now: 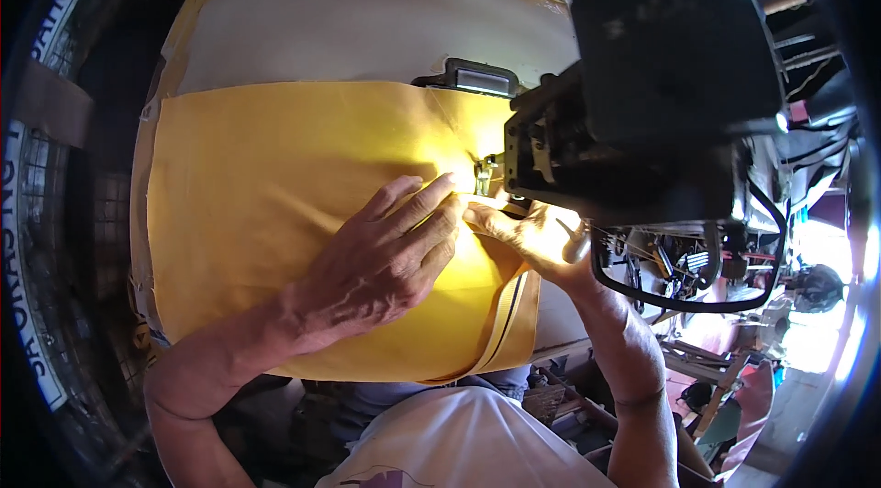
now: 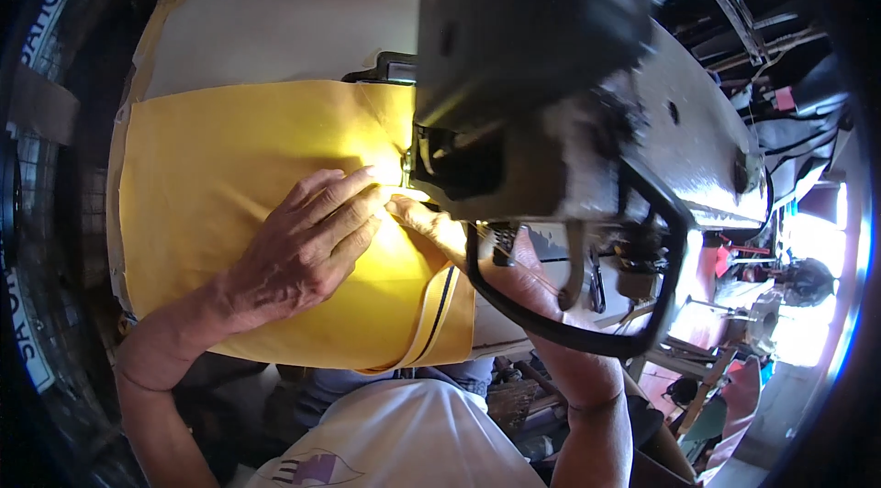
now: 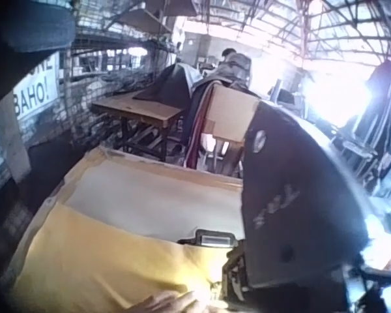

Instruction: Sewing handles and finishing seams on yellow tote bags using an industrial sewing machine.

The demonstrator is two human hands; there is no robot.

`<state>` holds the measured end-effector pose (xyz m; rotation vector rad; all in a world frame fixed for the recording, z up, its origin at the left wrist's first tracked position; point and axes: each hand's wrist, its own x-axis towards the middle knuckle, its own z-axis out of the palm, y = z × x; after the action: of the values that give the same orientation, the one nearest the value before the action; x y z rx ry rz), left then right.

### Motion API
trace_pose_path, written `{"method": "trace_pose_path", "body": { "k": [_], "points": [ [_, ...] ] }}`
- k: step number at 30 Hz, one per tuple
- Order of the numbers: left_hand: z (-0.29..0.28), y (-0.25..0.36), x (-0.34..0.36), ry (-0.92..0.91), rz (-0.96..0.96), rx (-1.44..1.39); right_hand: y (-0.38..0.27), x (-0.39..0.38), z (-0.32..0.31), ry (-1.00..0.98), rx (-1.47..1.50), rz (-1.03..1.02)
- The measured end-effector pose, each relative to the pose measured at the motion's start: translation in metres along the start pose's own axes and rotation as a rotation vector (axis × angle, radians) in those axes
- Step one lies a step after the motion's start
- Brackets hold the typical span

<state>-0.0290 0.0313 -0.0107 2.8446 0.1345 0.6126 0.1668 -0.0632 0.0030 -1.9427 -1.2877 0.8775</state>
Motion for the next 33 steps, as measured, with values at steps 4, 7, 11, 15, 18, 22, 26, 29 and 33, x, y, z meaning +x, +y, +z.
{"method": "trace_pose_path", "body": {
  "k": [4,7,11,15,18,22,26,29,33],
  "points": [
    [-0.002,0.003,0.005,-0.025,0.014,0.040,0.017,-0.007,-0.004,-0.054,-0.150,0.187],
    [-0.006,0.004,0.009,-0.064,0.024,0.071,0.022,-0.024,0.004,-0.007,-0.087,-0.091],
    [-0.009,0.007,0.013,-0.125,0.005,0.018,0.025,-0.049,0.022,-0.006,-0.401,-0.543],
    [-0.010,0.011,0.015,-0.122,-0.013,0.019,0.033,-0.047,0.011,-0.135,-0.463,-0.416],
    [-0.010,0.014,0.015,-0.118,-0.035,0.025,0.035,-0.038,-0.010,-0.039,-0.674,-0.461],
    [-0.009,0.017,0.014,-0.112,-0.055,0.065,0.034,-0.022,-0.021,0.134,-0.354,-0.462],
    [-0.004,0.018,0.013,-0.082,-0.060,0.059,0.038,-0.019,-0.014,0.193,-0.402,-0.639],
    [-0.001,0.019,0.014,-0.090,-0.079,-0.034,0.043,-0.021,-0.012,0.194,-0.450,-0.541],
    [-0.004,0.024,0.013,-0.050,-0.088,-0.010,0.045,-0.020,-0.014,0.175,-0.412,-0.651]
  ]
}}
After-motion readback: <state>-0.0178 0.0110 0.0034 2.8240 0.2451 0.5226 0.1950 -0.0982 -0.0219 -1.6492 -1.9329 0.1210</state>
